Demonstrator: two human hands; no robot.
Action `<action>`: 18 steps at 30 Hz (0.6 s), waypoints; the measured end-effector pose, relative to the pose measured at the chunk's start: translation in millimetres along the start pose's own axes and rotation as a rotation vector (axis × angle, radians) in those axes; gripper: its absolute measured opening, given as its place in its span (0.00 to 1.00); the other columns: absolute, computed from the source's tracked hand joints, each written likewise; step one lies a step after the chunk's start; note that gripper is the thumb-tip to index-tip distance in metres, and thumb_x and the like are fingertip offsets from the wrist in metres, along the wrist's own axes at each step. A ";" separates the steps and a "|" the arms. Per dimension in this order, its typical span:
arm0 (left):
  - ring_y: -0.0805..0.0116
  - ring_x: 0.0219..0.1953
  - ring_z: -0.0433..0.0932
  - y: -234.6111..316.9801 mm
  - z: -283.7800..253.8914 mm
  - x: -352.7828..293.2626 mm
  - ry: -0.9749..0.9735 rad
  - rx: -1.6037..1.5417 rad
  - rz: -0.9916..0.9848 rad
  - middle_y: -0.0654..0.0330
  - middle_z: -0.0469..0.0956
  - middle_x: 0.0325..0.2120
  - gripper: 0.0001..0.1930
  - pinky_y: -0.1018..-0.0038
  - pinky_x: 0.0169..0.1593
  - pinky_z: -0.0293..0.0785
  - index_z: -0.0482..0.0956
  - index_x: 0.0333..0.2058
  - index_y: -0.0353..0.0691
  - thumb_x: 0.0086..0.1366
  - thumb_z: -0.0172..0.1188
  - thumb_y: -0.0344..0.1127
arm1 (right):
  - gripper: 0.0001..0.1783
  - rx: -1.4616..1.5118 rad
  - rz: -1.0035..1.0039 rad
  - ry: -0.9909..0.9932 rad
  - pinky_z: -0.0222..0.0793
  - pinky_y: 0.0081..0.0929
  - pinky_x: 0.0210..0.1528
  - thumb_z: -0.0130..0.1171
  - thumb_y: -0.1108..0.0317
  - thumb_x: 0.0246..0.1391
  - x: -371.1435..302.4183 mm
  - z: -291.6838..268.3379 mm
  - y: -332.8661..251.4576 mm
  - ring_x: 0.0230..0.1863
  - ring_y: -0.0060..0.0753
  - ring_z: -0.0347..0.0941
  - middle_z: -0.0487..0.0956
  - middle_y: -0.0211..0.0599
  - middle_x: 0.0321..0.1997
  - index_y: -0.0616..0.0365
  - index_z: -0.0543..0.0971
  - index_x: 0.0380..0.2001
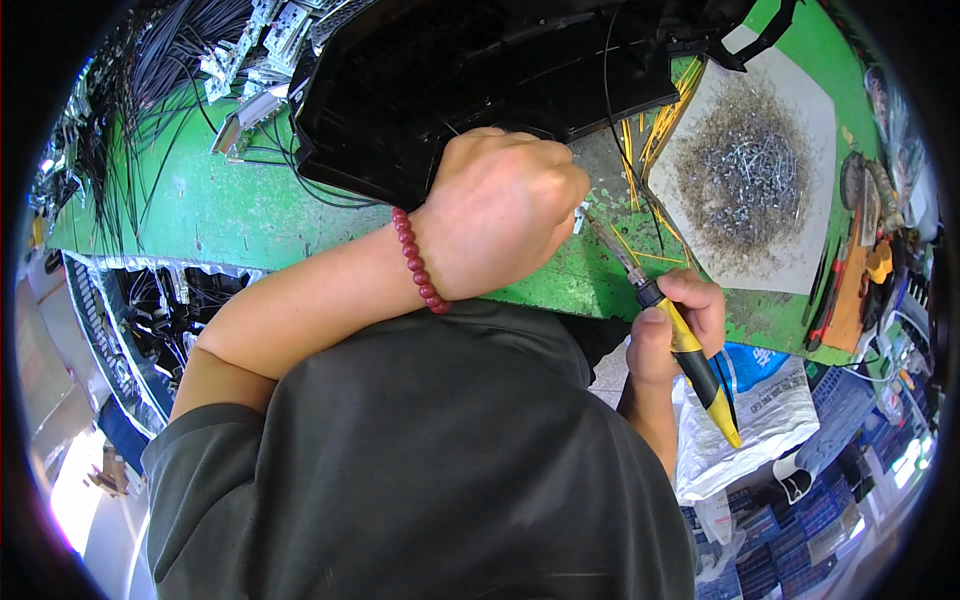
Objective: Soldering wires onto circuit boards and assembling toy components at a factory workbench.
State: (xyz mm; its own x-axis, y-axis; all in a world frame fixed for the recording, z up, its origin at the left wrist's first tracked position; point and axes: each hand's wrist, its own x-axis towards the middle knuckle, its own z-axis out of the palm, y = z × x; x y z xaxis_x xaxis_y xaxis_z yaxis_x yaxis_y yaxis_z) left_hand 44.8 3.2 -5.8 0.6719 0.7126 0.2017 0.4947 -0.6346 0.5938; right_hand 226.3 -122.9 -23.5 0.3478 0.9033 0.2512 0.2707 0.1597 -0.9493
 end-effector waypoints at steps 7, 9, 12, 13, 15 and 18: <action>0.60 0.23 0.74 0.2 1.4 -0.7 0.020 0.020 0.021 0.61 0.70 0.17 0.07 0.66 0.30 0.71 0.70 0.17 0.41 0.47 0.60 0.29 | 0.19 -0.042 0.000 -0.062 0.59 0.20 0.24 0.65 0.59 0.48 -0.3 -1.6 -1.0 0.21 0.22 0.64 0.73 0.36 0.23 0.64 0.72 0.32; 0.60 0.24 0.74 0.7 1.1 -0.5 0.022 0.036 0.028 0.61 0.70 0.17 0.07 0.67 0.30 0.71 0.70 0.17 0.41 0.47 0.60 0.29 | 0.20 0.011 0.024 -0.025 0.58 0.21 0.33 0.65 0.58 0.46 -4.4 -1.4 -2.6 0.28 0.25 0.64 0.70 0.36 0.27 0.63 0.71 0.32; 0.60 0.24 0.74 1.5 1.2 -0.9 0.023 0.049 0.038 0.62 0.70 0.18 0.07 0.67 0.30 0.71 0.70 0.17 0.41 0.47 0.60 0.29 | 0.20 0.033 0.027 0.001 0.59 0.23 0.33 0.65 0.59 0.46 -5.9 -2.6 -1.2 0.29 0.26 0.64 0.70 0.37 0.27 0.64 0.71 0.31; 0.60 0.24 0.74 1.5 1.5 -0.9 0.023 0.049 0.038 0.62 0.70 0.18 0.07 0.67 0.30 0.71 0.70 0.17 0.41 0.47 0.60 0.29 | 0.20 0.032 0.027 0.002 0.59 0.23 0.33 0.65 0.59 0.46 -6.0 -2.5 -1.4 0.29 0.26 0.64 0.70 0.37 0.27 0.64 0.71 0.31; 0.61 0.24 0.74 1.7 2.1 -1.0 0.021 0.066 0.043 0.62 0.70 0.18 0.07 0.67 0.30 0.71 0.70 0.17 0.41 0.47 0.60 0.29 | 0.20 0.019 0.020 -0.009 0.59 0.23 0.33 0.65 0.58 0.46 -6.0 -2.3 -2.1 0.29 0.26 0.64 0.71 0.38 0.27 0.64 0.71 0.31; 0.62 0.24 0.75 2.3 2.8 -1.1 0.034 0.080 0.049 0.62 0.71 0.18 0.07 0.68 0.30 0.71 0.70 0.17 0.42 0.46 0.61 0.30 | 0.20 0.002 0.021 -0.032 0.59 0.23 0.32 0.65 0.58 0.46 -6.3 -3.3 -2.4 0.28 0.26 0.64 0.71 0.38 0.27 0.64 0.71 0.31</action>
State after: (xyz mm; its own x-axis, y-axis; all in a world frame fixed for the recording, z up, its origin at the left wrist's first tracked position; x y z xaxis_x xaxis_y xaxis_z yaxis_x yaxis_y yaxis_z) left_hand 46.7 0.2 -6.8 0.6780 0.6892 0.2556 0.5052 -0.6895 0.5189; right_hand 226.4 -130.3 -22.2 0.3248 0.9186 0.2250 0.2621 0.1411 -0.9547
